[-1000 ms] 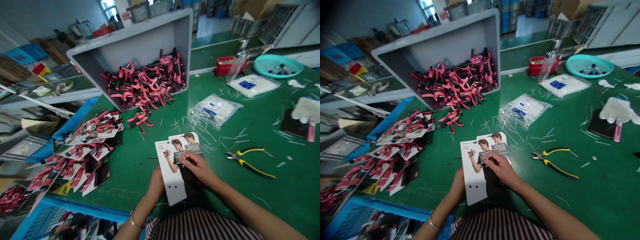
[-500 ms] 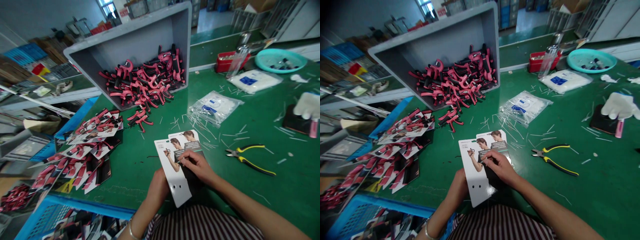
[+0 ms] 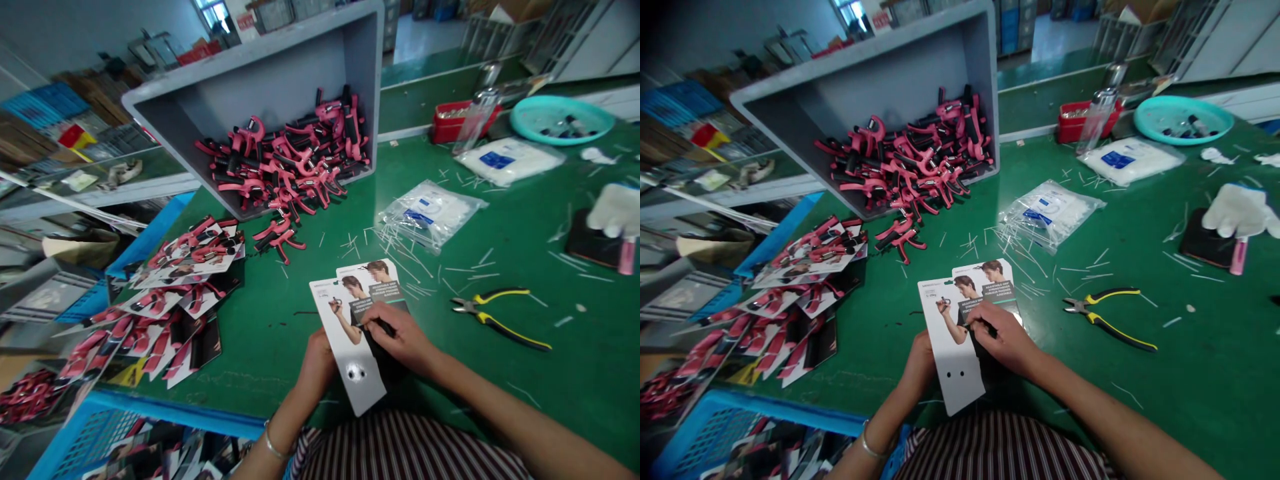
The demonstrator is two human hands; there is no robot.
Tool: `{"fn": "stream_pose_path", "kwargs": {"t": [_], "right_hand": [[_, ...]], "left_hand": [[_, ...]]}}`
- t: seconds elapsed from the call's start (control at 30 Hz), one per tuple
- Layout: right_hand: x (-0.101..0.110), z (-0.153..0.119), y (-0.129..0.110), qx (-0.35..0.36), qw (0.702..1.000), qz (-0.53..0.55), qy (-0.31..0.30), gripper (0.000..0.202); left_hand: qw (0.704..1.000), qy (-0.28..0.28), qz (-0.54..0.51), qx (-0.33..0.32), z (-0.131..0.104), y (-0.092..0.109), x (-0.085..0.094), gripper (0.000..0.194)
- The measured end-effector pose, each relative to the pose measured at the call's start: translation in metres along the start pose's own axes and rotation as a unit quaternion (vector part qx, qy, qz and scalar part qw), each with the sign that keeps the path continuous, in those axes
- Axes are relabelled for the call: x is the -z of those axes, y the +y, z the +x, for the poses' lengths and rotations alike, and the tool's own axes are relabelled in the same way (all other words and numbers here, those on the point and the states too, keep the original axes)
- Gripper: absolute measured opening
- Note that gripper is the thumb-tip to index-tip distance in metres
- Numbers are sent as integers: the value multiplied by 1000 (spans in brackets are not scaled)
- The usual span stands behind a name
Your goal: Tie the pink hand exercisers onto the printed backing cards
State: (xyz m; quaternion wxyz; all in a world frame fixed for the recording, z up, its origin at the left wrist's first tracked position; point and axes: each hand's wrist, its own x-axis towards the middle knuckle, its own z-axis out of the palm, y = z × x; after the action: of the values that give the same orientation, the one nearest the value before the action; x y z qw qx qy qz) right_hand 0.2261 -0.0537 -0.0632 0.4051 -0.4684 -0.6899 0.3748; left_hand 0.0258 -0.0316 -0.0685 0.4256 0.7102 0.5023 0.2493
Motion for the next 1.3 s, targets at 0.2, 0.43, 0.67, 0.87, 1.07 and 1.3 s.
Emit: {"fn": "stream_pose_path", "kwargs": {"t": [0.2, 0.43, 0.67, 0.87, 1.07, 1.3], "right_hand": [[0, -1, 1, 8, 1000, 1, -1, 22], [5, 0, -5, -4, 1000, 4, -15, 20], [0, 4, -11, -45, 999, 19, 5, 6], [-10, 5, -10, -116, 979, 154, 70, 12], [16, -13, -6, -165, 964, 205, 46, 21], [112, 17, 64, -256, 896, -340, 127, 15]], "left_hand": [[997, -38, -21, 71, 5, 4, -2, 13], [997, -27, -32, 69, 3, 9, -2, 10], [980, 59, -170, 83, -7, 20, 5, 41], [933, 41, -310, 179, -11, 18, 16, 57], [917, -4, -326, 229, -4, 17, 24, 69], [938, -76, -269, 206, 31, 22, 43, 63]]}}
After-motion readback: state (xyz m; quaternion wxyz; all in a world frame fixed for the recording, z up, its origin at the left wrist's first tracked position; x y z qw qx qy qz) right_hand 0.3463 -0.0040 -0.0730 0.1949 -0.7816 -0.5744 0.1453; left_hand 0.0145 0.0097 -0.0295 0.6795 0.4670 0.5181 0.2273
